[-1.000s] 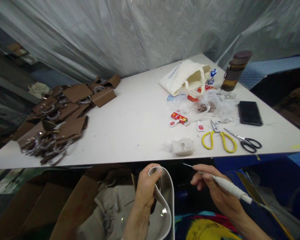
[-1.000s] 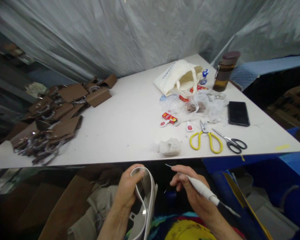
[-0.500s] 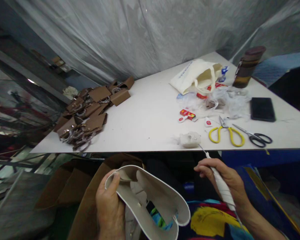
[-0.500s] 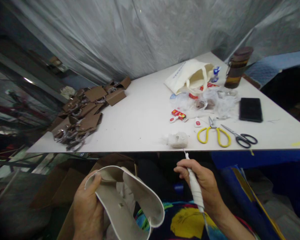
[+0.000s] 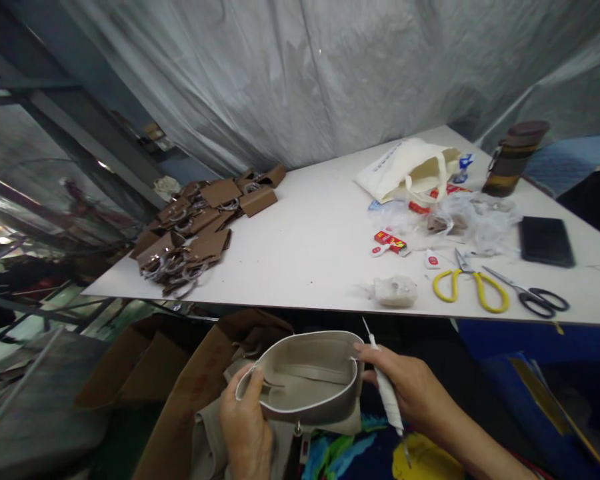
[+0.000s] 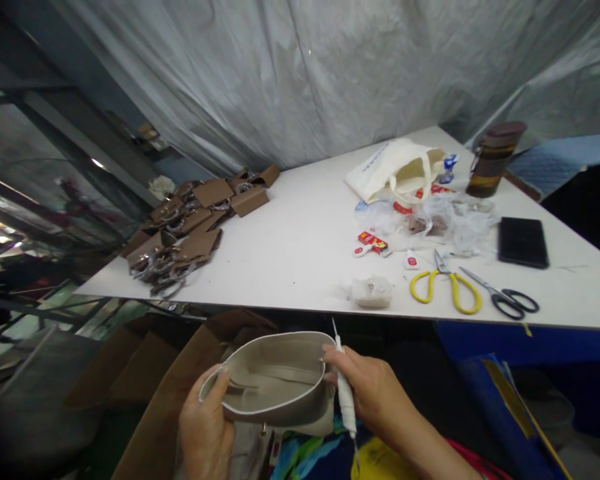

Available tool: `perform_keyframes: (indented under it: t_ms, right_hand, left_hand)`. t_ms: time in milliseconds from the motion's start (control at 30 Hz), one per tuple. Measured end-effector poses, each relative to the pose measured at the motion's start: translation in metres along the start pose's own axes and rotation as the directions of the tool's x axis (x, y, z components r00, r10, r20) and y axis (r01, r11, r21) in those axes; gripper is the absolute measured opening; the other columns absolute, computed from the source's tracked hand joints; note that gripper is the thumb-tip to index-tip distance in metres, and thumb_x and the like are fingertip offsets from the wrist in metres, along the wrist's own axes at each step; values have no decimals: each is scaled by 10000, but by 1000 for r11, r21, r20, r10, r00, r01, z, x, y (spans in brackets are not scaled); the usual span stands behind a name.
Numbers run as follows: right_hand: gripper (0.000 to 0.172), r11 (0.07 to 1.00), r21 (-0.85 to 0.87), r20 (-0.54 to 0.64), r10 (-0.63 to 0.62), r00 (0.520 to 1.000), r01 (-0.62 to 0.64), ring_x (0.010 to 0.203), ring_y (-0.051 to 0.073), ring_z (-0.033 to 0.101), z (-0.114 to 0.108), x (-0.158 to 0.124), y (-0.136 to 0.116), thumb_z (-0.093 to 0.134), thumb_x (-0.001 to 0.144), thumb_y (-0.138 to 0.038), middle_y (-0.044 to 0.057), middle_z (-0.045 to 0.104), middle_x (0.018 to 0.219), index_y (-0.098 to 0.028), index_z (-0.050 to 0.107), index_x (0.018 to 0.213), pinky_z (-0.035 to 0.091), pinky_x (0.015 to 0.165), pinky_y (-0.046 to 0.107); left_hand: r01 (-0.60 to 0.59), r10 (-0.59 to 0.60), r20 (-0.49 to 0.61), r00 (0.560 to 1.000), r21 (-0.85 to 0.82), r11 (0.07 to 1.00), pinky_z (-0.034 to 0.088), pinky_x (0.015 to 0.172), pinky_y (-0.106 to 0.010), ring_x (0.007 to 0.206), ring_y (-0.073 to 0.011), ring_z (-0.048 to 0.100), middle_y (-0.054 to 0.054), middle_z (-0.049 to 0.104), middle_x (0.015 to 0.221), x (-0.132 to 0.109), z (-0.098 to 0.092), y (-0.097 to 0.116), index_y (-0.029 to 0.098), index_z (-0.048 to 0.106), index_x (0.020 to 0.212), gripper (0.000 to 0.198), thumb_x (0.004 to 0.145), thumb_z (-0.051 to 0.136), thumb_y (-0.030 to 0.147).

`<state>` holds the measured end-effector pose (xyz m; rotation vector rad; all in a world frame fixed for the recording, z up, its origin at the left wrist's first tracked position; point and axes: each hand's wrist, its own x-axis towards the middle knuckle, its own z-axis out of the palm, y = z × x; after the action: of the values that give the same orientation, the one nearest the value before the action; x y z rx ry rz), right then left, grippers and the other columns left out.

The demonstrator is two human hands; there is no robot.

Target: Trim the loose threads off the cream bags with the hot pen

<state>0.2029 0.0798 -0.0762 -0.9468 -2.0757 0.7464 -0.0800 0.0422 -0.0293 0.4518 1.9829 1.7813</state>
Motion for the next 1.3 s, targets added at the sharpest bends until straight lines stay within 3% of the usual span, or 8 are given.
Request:
perform_keyframes:
  t_ms: [100, 300, 433, 533, 733, 833, 1100, 1300]
  right_hand:
    - [299, 997, -68, 64, 49, 997, -44, 1021, 240, 779, 9, 11, -3, 607, 1011, -230, 84, 728, 1286, -274, 564, 1304, 621, 853, 317]
    - [91, 983, -171, 147, 95, 985, -69, 740, 231, 748, 24, 22, -16, 590, 1026, -303, 9, 724, 874, -248, 521, 1049, 533, 621, 302]
    - [146, 979, -202, 88, 56, 995, -37, 722, 209, 692, 27, 16, -23, 621, 1001, -346, 12, 673, 885, -260, 507, 1031, 481, 619, 292]
    - [141, 975, -221, 58, 45, 997, -31, 737, 216, 680, 27, 12, -21, 634, 970, -305, 21, 667, 885, -263, 531, 1057, 488, 633, 294]
    - [190, 988, -153, 8, -11, 1000, 12, 763, 205, 696, 31, 9, -11, 502, 974, -170, 43, 697, 916, -267, 590, 1111, 537, 651, 271]
    - [195, 993, -119, -46, -33, 998, 27, 765, 196, 714, 32, 6, -14, 518, 976, -186, 60, 700, 974, -260, 600, 1136, 555, 651, 253]
    - [203, 995, -85, -182, -72, 981, 57, 735, 204, 734, 2, 6, -29, 575, 1005, -328, 99, 670, 1039, -269, 585, 1200, 562, 591, 240]
    - [151, 992, 15, -178, 122, 976, -122, 683, 173, 618, -7, 11, -26, 615, 985, -388, 43, 616, 904, -258, 578, 1051, 513, 606, 246]
  left_hand:
    - [-40, 39, 19, 999, 39, 998, 549, 633, -277, 740, -201, 681, -36, 756, 813, -1, -3, -4, 159, 753, 911, 435, 571, 880, 398]
    - [-64, 60, 41, 997, 98, 993, 562, 686, -332, 783, -258, 710, -63, 762, 820, 2, -13, -17, 160, 751, 914, 431, 613, 867, 446]
    - [-182, 161, 94, 983, 313, 932, 552, 730, -369, 796, -295, 716, -78, 764, 798, 4, -26, -12, 172, 766, 876, 401, 676, 813, 516]
    - [-360, 302, 197, 933, 466, 808, 529, 793, -376, 806, -293, 708, -75, 761, 798, 2, -36, -6, 195, 766, 806, 319, 740, 755, 507]
    - [-484, 408, 260, 875, 499, 719, 490, 742, -312, 758, -247, 676, -45, 725, 755, 1, -44, -9, 212, 727, 736, 232, 801, 716, 434]
    - [-456, 411, 205, 889, 486, 745, 484, 735, -307, 745, -240, 657, -41, 714, 740, -1, -46, -9, 203, 725, 742, 270, 799, 732, 468]
    - [-167, 133, 161, 978, 217, 962, 481, 627, -251, 668, -182, 582, 3, 658, 672, -27, -63, 13, 184, 667, 720, 396, 715, 833, 543]
    - [12, -36, 180, 983, 137, 990, 434, 578, -233, 606, -147, 508, 32, 586, 611, -29, -64, -24, 185, 618, 648, 404, 653, 870, 501]
